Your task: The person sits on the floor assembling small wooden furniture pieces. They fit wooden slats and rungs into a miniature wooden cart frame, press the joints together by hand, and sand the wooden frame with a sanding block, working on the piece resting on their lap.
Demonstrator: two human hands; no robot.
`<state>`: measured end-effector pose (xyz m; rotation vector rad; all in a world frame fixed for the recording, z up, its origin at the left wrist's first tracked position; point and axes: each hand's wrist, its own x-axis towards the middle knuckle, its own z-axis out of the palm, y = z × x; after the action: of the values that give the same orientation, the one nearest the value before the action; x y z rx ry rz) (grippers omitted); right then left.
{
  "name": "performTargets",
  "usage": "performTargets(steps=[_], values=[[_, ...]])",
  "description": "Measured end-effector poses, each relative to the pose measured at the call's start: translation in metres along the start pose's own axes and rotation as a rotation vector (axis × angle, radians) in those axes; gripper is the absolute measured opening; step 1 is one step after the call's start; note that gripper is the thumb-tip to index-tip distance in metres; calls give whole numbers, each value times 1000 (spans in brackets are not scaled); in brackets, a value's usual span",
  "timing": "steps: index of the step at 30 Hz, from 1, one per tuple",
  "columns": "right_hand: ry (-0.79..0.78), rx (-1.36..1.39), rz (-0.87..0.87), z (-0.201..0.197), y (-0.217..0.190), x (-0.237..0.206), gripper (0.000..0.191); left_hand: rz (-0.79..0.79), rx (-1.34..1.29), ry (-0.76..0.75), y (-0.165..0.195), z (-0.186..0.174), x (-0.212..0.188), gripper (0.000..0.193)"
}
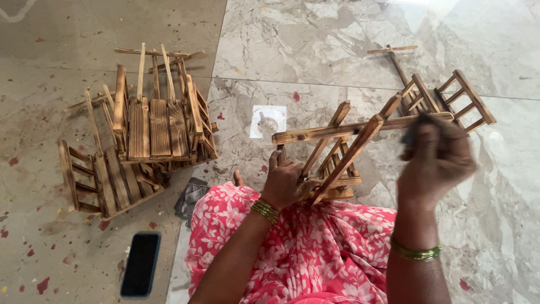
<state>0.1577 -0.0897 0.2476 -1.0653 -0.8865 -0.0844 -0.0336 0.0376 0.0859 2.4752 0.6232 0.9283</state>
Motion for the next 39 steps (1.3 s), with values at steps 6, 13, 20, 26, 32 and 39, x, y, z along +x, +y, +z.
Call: performTargets(steps=[6,13,20,26,32,39], values=[[-42,49,41,11,5,-12,3,-10,6,-3,-4,2,1,60],[-50,-51,-41,-4,-1,11,5,-9,28,15,-5,8,1,68],[-161,2,12,17,0,-10,6,20,-5,58,-7,7,1,67],[29,31,31,1,-5,15,8,-14,36,7,-8,10,3,67],[-118,-2,-7,13,10,-10,3,9,4,43,-10,8,1,65],[90,150,7,-6,14,10,2,9,30,29,-9,9,2,66]])
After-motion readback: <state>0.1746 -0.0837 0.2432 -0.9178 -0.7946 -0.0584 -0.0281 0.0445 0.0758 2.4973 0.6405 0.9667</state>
